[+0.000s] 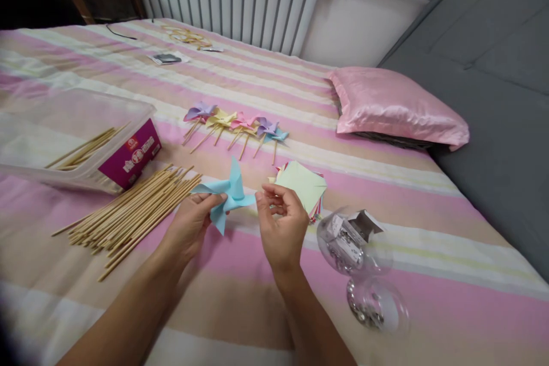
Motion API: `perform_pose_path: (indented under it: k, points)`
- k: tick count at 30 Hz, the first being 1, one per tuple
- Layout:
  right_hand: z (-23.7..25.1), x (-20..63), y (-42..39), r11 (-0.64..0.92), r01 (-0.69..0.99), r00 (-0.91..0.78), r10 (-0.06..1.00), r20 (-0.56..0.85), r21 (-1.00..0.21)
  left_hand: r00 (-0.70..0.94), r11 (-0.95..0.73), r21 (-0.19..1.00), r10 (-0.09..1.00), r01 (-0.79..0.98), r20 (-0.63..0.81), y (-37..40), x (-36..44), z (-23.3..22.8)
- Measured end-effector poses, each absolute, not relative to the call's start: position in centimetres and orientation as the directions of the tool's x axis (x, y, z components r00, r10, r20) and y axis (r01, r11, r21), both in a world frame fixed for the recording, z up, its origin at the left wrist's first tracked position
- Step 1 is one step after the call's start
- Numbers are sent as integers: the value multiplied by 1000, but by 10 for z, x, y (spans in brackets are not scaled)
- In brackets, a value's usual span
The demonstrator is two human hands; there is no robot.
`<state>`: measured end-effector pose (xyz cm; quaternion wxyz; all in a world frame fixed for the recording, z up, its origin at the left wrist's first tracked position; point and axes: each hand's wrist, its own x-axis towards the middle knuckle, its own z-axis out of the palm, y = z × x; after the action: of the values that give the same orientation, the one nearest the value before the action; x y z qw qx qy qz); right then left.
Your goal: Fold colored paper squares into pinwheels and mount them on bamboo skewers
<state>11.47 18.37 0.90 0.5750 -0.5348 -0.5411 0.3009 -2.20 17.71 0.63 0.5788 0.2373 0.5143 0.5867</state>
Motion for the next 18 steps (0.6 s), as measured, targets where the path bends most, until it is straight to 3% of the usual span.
perform_pose_path:
  k: [5,11,15,18]
  points:
    - [18,117,186,247,274,100,954,283,-929,-294,129,921,924,-367,-246,182,-20,6]
    - [24,142,199,211,416,169,938,303,-885,-373,109,940,898,-322,-232,191,-19,9]
    - [35,174,205,78,744,110,966,236,-663,-403,114,952,886,-285,-227,194,-19,6]
    - [46,201,205,-111,890,190,972,137,-443,-402,120,960,890,-252,-217,196,-20,2]
